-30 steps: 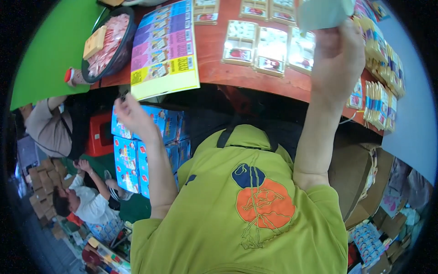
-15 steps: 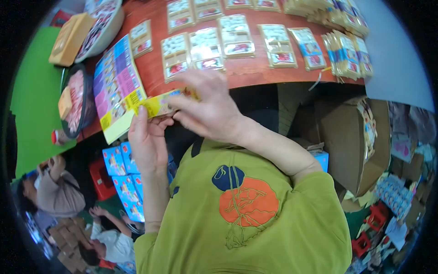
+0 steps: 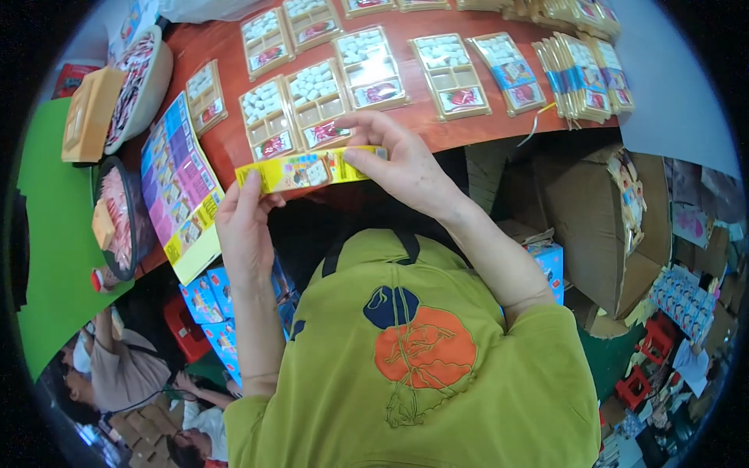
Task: Packaging and labeling small treats or candies into plastic containers.
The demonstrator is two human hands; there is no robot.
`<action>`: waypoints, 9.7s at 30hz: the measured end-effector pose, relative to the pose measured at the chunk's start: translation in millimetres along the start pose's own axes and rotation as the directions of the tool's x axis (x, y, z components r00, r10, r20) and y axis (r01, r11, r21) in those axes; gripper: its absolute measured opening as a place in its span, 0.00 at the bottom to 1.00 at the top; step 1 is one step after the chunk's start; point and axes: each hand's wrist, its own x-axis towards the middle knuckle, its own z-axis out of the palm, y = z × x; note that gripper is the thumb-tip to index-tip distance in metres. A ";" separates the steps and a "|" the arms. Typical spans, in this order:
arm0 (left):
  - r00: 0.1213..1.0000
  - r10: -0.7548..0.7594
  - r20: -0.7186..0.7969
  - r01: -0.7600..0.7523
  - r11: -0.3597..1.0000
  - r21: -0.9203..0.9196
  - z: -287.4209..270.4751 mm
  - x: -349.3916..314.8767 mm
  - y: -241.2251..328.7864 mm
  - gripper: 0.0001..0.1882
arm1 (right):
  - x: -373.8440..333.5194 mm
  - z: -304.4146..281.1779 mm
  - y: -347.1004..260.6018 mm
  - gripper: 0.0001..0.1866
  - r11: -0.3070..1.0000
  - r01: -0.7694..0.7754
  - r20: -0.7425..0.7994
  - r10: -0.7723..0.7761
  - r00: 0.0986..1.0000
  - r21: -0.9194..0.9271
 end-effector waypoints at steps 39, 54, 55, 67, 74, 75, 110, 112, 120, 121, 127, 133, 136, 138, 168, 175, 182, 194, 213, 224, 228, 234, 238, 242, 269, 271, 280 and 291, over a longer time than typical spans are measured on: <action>0.955 0.109 -0.277 -0.103 0.994 0.036 -37.5 77.1 4.0 0.07 | 110.7 74.2 10.8 0.17 0.635 0.363 0.011 -0.488 0.873 -0.682; 0.904 0.321 -0.283 -0.164 0.871 0.463 -40.5 88.8 -2.7 0.22 | 118.2 72.2 8.6 0.07 0.484 0.318 0.138 -0.371 0.918 -0.815; 0.884 0.384 -0.265 -0.185 0.810 0.557 -41.3 90.1 -4.3 0.21 | 117.9 73.5 9.6 0.08 0.425 0.327 0.158 -0.387 0.908 -0.844; 0.785 0.616 0.069 -0.239 0.199 0.951 -32.0 76.5 -13.0 0.16 | 92.6 90.5 6.4 0.16 -0.018 0.376 0.363 -0.305 0.880 -0.926; 0.827 0.549 0.117 -0.191 0.080 0.978 -26.6 20.8 -16.5 0.19 | 53.8 84.0 8.8 0.21 -0.002 0.482 0.466 -0.258 0.846 -0.876; 0.830 0.546 0.111 -0.184 0.081 0.979 -27.9 11.8 -19.0 0.19 | 49.3 82.3 9.6 0.21 0.002 0.486 0.470 -0.254 0.845 -0.874; 0.808 0.186 -0.559 -0.209 0.978 0.024 -19.9 -24.1 -134.1 0.09 | 32.9 59.9 22.9 0.23 -0.030 0.704 0.679 -0.297 0.671 -0.709; 0.850 0.135 -0.509 -0.189 0.980 -0.056 -14.6 -22.2 -130.2 0.10 | 33.6 59.8 23.7 0.23 -0.016 0.706 0.676 -0.305 0.671 -0.708; 0.967 -0.181 -0.178 0.037 0.794 -0.607 -19.2 -24.3 -108.7 0.13 | 33.8 64.0 25.0 0.22 -0.027 0.696 0.667 -0.313 0.676 -0.718; 0.960 -0.202 -0.194 0.057 0.817 -0.573 -21.9 -25.3 -110.1 0.13 | 34.0 63.6 24.8 0.22 -0.029 0.695 0.667 -0.313 0.676 -0.718; 0.701 0.095 -0.707 -0.057 0.995 0.077 -62.6 -60.9 -121.3 0.16 | 34.8 61.3 24.4 0.22 -0.085 0.694 0.684 -0.294 0.668 -0.715; 0.876 0.035 -0.481 -0.027 0.999 0.023 -15.2 -53.5 -70.7 0.14 | 32.8 61.9 23.3 0.23 -0.084 0.685 0.676 -0.281 0.681 -0.724; 0.962 -0.156 -0.226 0.080 0.946 -0.316 -20.0 -39.8 -77.0 0.15 | 32.0 63.1 23.6 0.22 -0.065 0.689 0.675 -0.290 0.679 -0.722; 0.975 -0.200 -0.093 0.151 0.912 -0.381 -31.6 -33.1 -74.9 0.17 | 31.8 61.3 24.4 0.24 -0.013 0.701 0.668 -0.319 0.673 -0.713; 0.734 0.520 0.437 -0.660 0.696 0.282 -35.7 -84.6 -17.7 0.15 | -33.2 19.8 -48.5 0.17 0.287 0.827 0.598 -0.582 0.551 -0.483; 0.610 0.494 0.619 -0.792 0.393 0.467 -23.8 -88.7 -19.8 0.12 | -46.3 30.4 -47.1 0.15 0.356 0.843 0.621 -0.570 0.539 -0.404; 0.660 0.606 0.443 -0.751 0.551 0.364 -25.0 -85.2 -32.7 0.12 | -28.9 15.3 -34.6 0.15 0.680 0.708 0.315 -0.641 0.700 -0.191; 0.700 0.581 0.415 -0.712 0.616 0.338 -42.6 -95.7 -30.1 0.14 | -12.5 28.3 1.9 0.06 0.958 0.241 0.630 -0.283 0.724 0.154; 0.457 0.634 0.624 -0.882 0.233 0.410 -24.2 -87.9 -18.2 0.22 | -0.3 40.4 5.3 0.28 0.994 -0.097 0.794 0.016 0.608 0.053; 0.982 0.188 -0.021 -0.189 0.982 -0.027 -20.2 -29.5 -11.1 0.21 | 5.6 78.2 1.1 0.17 0.990 -0.062 0.237 0.031 0.971 0.126; 0.989 0.147 0.009 -0.146 0.986 -0.074 -10.0 0.8 1.6 0.30 | 34.1 70.7 -2.2 0.17 0.999 -0.047 0.166 0.042 0.985 0.025; 0.983 0.180 0.040 -0.183 0.979 0.091 6.9 14.4 1.9 0.28 | 79.2 -15.4 -31.2 0.19 0.986 0.138 -0.117 -0.148 0.982 -0.089; 0.960 0.267 0.083 -0.279 0.908 0.313 4.4 19.7 -30.4 0.16 | 47.5 -135.8 -50.4 0.20 0.872 0.215 -0.469 -0.426 0.774 -0.439; 0.900 0.418 0.126 -0.420 0.750 0.511 12.0 16.7 -40.8 0.10 | -6.8 -208.8 -68.4 0.18 0.885 0.165 -0.661 -0.438 0.609 -0.435; 0.559 0.613 0.559 -0.740 0.065 0.670 50.4 22.2 -63.6 0.14 | -3.3 -187.6 1.3 0.17 0.118 -0.348 -0.350 -0.577 0.738 -0.930; 0.524 0.623 0.581 -0.761 0.035 0.648 53.0 25.1 -59.7 0.14 | 2.0 -180.1 7.9 0.19 0.009 -0.299 -0.231 -0.659 0.716 -0.954; 0.513 0.642 0.570 -0.767 0.045 0.640 31.9 13.1 -38.0 0.19 | 23.3 -77.0 -12.1 0.13 0.292 0.114 -0.099 -0.626 0.774 -0.950; 0.252 0.776 -0.578 -0.065 0.609 0.790 -142.8 -34.9 5.1 0.10 | 79.2 141.4 -2.7 0.11 0.487 0.773 0.534 -0.560 0.634 -0.407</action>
